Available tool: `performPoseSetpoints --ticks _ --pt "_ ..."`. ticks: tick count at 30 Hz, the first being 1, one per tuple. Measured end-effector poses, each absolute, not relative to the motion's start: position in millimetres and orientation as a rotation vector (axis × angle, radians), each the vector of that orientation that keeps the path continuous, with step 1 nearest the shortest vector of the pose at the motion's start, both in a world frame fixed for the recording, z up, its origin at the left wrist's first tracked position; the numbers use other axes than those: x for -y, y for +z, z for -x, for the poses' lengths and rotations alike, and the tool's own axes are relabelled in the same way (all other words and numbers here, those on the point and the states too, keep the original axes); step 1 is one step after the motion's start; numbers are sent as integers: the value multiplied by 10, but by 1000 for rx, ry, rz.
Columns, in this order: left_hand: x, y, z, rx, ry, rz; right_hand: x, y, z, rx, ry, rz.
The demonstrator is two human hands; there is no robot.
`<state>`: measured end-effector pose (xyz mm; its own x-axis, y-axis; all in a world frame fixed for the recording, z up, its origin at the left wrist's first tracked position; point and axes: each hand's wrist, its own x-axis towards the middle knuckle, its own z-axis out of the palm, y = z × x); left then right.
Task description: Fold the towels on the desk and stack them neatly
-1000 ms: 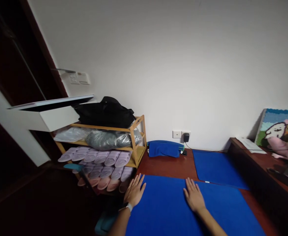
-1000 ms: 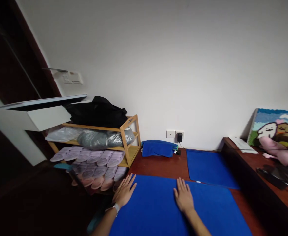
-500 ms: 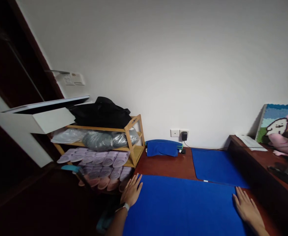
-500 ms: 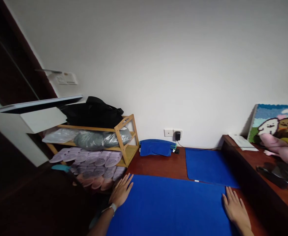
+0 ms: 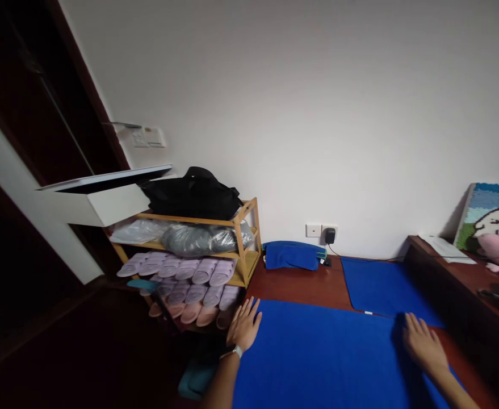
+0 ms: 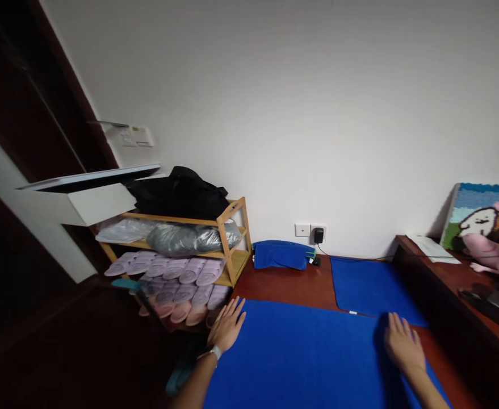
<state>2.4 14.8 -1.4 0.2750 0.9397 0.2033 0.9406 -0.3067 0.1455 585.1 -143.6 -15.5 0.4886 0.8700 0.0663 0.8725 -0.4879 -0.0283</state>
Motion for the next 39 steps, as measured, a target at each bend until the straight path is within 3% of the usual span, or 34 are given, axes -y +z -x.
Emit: performPoseSetpoints --ticks 3,6,9,12,16,23,27,39 --pt "-131 13 -36 1859 -394 2504 1117 221 -4786 1817 -90 2352" --pt "-124 30 -41 1879 -386 2506 798 493 -3475 1995 132 2038" --pt "-126 23 -32 1886 -390 2508 596 540 -2441 2122 363 1824" --pt "-134 6 -18 1872 -394 2511 532 439 -2065 2196 486 1755" --pt "-156 -11 -14 1860 -399 2517 620 259 -2638 2145 420 1906" --pt "-225 -31 -40 1858 -400 2504 1339 -147 -5103 1724 170 2500" --pt "-255 -44 -31 1857 -391 2498 1736 -356 -6104 1548 141 2613" --pt "-230 18 -49 1867 -376 2498 1793 -443 -6343 1493 157 2634"
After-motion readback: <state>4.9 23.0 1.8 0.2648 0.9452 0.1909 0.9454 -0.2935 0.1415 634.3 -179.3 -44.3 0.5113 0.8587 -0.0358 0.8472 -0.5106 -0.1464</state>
